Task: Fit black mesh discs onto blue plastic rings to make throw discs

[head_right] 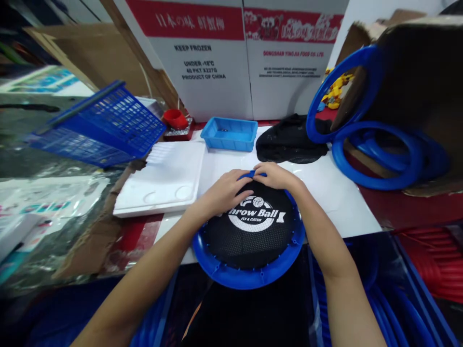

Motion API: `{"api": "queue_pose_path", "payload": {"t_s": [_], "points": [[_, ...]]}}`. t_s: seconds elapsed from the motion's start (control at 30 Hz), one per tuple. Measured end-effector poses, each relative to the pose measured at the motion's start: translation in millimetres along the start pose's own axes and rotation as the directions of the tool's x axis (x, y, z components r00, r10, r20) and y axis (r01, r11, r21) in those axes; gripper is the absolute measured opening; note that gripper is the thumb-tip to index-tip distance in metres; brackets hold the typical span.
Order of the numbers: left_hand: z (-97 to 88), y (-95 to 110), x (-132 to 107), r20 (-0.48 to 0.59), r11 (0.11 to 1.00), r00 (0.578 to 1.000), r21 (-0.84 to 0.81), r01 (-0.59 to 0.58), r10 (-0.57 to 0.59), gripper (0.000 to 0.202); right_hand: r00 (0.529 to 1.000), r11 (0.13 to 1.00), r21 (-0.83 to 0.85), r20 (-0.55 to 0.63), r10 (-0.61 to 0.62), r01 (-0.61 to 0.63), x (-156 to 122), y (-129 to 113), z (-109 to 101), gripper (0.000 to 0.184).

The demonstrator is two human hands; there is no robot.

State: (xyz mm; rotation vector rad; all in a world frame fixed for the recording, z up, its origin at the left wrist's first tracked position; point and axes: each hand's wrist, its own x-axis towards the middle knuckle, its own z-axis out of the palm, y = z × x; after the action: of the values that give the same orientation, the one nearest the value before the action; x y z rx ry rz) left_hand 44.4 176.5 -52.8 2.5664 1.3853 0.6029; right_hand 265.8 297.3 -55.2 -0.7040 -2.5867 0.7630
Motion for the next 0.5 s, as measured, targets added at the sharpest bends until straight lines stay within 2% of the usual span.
{"api": "queue_pose_path", "payload": {"t_s": [0.07,0.1,0.13,0.17,0.23,0.27,0.33,0.4,0.43,0.47,0.5], "points": [[1.0,12.8,-3.9,0.043,0.998,0.997,-0.013,-0.064,0.065,0.055,0.980,0.999,0.000,-0.196,0.041,-0.041,-2.2,10.5,-12.0,0.023],[3.1,19.8,-6.1,0.107,0.995,0.990,-0.037,-0.094,0.097,0.067,0.935,0.996,-0.012,-0.344,0.083,-0.093,-5.1,18.0,-20.4,0.026],[5.9,26.5,-8.1,0.181,0.992,0.976,-0.058,-0.112,0.121,0.079,0.859,0.986,-0.030,-0.496,0.129,-0.165,-9.7,26.8,-30.0,0.029],[8.9,32.4,-9.8,0.255,0.990,0.957,-0.074,-0.120,0.135,0.090,0.763,0.966,-0.050,-0.625,0.168,-0.254,-15.9,36.5,-40.2,0.032],[13.3,40.0,-11.8,0.353,0.988,0.923,-0.088,-0.128,0.151,0.098,0.564,0.875,-0.090,-0.795,0.225,-0.476,-33.2,56.4,-59.7,0.039],[14.1,41.5,-12.3,0.362,0.988,0.920,-0.088,-0.128,0.151,0.098,0.466,0.793,-0.095,-0.848,0.253,-0.602,-43.2,66.0,-67.9,0.042],[13.8,40.8,-12.5,0.340,0.989,0.929,-0.087,-0.122,0.144,0.099,0.266,0.564,-0.047,-0.912,0.312,-0.824,-63.4,83.2,-79.0,0.051],[13.6,38.1,-12.7,0.333,0.991,0.935,-0.077,-0.105,0.125,0.103,0.101,0.345,0.034,-0.926,0.364,-0.938,-80.3,97.4,-83.3,0.064],[14.4,36.9,-12.6,0.346,0.993,0.932,-0.068,-0.094,0.112,0.105,0.045,0.270,0.070,-0.917,0.397,-0.960,-86.7,103.2,-83.5,0.068],[15.7,36.0,-12.3,0.371,0.994,0.923,-0.064,-0.086,0.104,0.107,0.012,0.224,0.098,-0.896,0.444,-0.970,-91.8,107.9,-82.7,0.069],[17.1,35.5,-11.4,0.397,0.995,0.912,-0.065,-0.082,0.101,0.107,0.000,0.203,0.116,-0.868,0.496,-0.972,-95.5,111.5,-81.5,0.067]]}}
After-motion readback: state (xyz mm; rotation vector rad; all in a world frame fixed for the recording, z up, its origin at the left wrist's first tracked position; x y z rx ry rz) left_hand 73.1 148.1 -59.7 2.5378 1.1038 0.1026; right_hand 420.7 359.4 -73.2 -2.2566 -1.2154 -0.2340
